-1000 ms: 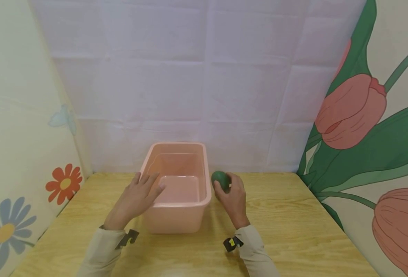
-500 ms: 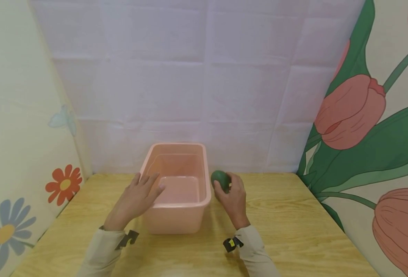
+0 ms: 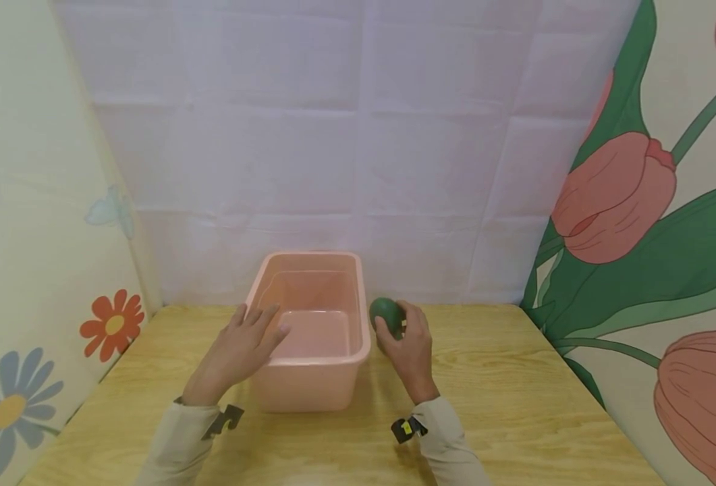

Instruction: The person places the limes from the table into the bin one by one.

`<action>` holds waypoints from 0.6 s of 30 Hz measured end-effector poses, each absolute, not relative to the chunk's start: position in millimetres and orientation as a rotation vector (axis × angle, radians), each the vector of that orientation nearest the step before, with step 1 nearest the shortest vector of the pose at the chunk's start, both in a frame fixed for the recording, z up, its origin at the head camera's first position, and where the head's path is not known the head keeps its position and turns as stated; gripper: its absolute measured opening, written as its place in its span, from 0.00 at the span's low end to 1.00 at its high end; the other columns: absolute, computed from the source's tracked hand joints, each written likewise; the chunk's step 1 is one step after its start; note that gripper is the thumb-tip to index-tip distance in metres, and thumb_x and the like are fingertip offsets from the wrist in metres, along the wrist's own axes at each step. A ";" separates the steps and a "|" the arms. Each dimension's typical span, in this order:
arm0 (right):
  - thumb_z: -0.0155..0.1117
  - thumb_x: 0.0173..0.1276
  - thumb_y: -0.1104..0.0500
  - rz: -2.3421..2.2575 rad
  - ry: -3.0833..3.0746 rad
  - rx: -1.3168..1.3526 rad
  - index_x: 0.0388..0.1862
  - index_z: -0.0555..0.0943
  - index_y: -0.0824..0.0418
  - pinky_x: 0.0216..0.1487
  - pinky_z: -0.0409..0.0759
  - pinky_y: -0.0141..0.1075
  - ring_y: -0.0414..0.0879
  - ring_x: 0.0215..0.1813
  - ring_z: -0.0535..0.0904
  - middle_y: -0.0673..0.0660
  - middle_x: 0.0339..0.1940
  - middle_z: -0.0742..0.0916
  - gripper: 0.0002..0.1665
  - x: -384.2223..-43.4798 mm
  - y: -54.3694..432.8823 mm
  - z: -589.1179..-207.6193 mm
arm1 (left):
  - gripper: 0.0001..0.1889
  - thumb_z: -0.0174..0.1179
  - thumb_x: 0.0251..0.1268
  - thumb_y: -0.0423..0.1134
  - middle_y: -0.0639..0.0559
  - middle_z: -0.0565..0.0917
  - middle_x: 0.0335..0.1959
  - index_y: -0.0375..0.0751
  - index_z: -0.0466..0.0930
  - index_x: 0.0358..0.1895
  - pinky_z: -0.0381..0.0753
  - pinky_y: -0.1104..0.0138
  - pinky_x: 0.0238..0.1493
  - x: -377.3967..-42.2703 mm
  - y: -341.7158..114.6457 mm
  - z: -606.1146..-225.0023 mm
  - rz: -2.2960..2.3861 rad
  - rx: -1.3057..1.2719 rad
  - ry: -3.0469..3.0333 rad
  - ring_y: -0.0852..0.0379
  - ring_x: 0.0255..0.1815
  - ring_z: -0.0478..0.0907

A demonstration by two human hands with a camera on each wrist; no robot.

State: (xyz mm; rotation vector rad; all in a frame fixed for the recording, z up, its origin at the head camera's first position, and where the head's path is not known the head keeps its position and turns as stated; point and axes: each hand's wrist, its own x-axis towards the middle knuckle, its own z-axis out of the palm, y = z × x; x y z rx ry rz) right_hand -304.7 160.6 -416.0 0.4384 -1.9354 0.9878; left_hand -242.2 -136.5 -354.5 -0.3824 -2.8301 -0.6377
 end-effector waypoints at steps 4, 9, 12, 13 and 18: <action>0.74 0.59 0.60 0.982 -1.930 0.449 0.54 0.78 0.73 0.31 0.83 0.45 0.54 0.41 0.80 0.67 0.44 0.83 0.27 -304.0 161.3 -415.2 | 0.35 0.39 0.80 0.61 0.31 0.64 0.74 0.42 0.58 0.79 0.55 0.31 0.67 -242.3 -136.2 -354.2 -0.633 -0.385 -2.831 0.26 0.77 0.44; 0.74 0.60 0.60 0.979 -1.925 0.454 0.55 0.78 0.74 0.31 0.83 0.47 0.54 0.42 0.80 0.67 0.44 0.83 0.28 -303.3 161.0 -414.0 | 0.36 0.38 0.80 0.62 0.31 0.63 0.74 0.42 0.57 0.79 0.55 0.31 0.67 -243.2 -136.1 -354.6 -0.632 -0.390 -2.836 0.26 0.78 0.43; 0.74 0.60 0.61 0.977 -1.922 0.455 0.55 0.78 0.75 0.32 0.83 0.48 0.54 0.42 0.80 0.68 0.45 0.83 0.28 -302.8 160.7 -413.0 | 0.36 0.37 0.80 0.62 0.31 0.63 0.74 0.42 0.57 0.79 0.54 0.30 0.67 -243.3 -136.3 -354.3 -0.635 -0.392 -2.836 0.26 0.78 0.42; 0.74 0.60 0.61 0.977 -1.923 0.455 0.55 0.78 0.75 0.32 0.83 0.48 0.55 0.42 0.80 0.68 0.45 0.83 0.28 -302.6 160.5 -412.7 | 0.36 0.37 0.80 0.62 0.31 0.63 0.74 0.42 0.57 0.79 0.54 0.30 0.67 -243.2 -136.5 -354.3 -0.637 -0.392 -2.836 0.26 0.78 0.42; 0.73 0.60 0.61 0.975 -1.925 0.457 0.55 0.77 0.74 0.32 0.83 0.49 0.55 0.43 0.80 0.68 0.45 0.83 0.28 -301.0 159.8 -411.7 | 0.36 0.38 0.80 0.61 0.31 0.63 0.74 0.42 0.57 0.79 0.54 0.30 0.67 -242.2 -136.3 -354.0 -0.641 -0.395 -2.840 0.26 0.78 0.42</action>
